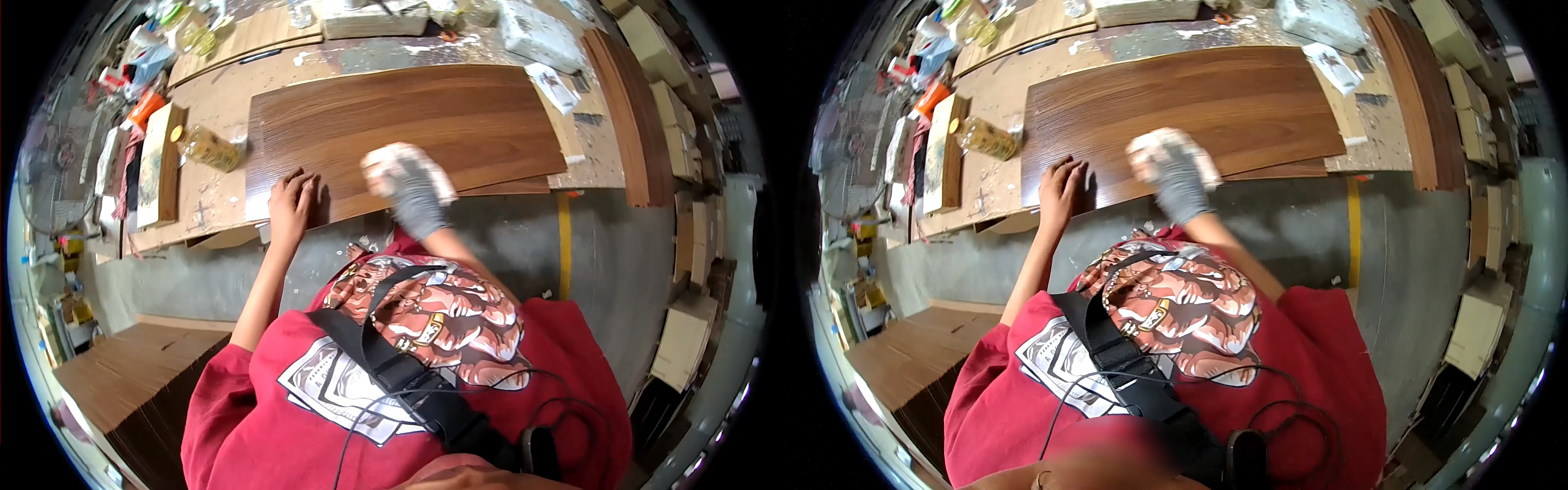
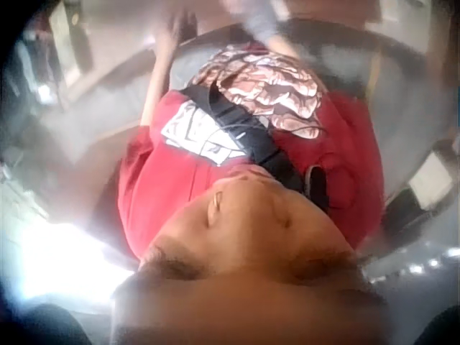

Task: The person wipes a wooden board with a cloth, moving the cloth across the top surface and along the edges.

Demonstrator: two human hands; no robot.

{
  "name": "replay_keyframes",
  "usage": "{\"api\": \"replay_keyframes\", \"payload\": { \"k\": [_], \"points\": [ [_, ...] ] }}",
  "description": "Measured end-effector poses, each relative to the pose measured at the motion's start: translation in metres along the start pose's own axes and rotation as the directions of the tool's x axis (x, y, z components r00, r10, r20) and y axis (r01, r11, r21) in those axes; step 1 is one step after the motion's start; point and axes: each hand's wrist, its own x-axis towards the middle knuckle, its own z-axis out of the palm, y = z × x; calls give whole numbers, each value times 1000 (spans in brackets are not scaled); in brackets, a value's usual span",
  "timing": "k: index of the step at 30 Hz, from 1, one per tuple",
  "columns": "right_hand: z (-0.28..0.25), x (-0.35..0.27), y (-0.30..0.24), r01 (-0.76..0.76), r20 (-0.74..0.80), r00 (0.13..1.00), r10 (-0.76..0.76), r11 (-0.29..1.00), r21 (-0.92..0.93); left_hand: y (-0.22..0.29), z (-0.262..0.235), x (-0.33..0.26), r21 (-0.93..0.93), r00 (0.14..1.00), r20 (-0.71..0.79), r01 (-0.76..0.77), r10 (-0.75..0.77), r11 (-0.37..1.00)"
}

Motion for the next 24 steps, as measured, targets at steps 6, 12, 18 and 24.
{"api": "replay_keyframes", "payload": {
  "k": [6, 12, 18, 24],
  "points": [
    [40, 2, -29, 216, 413, 910, -24, 880, -423, 2, 61, 34, 268, 988, 131, -114, 81, 957],
    [-100, -25, 113, -60, -137, 988, -65, 664, -745, 18, 68, 27, 476, 983, 125, -180, 137, 861],
    [-41, 0, 22, -13, 68, 994, 90, 689, -725, 27, 64, 26, 479, 984, 137, -166, 113, 862],
    [-89, -17, 60, -153, -136, 988, 71, 529, -834, 23, 51, 20, 512, 987, 139, -141, 80, 847]
  ]
}}
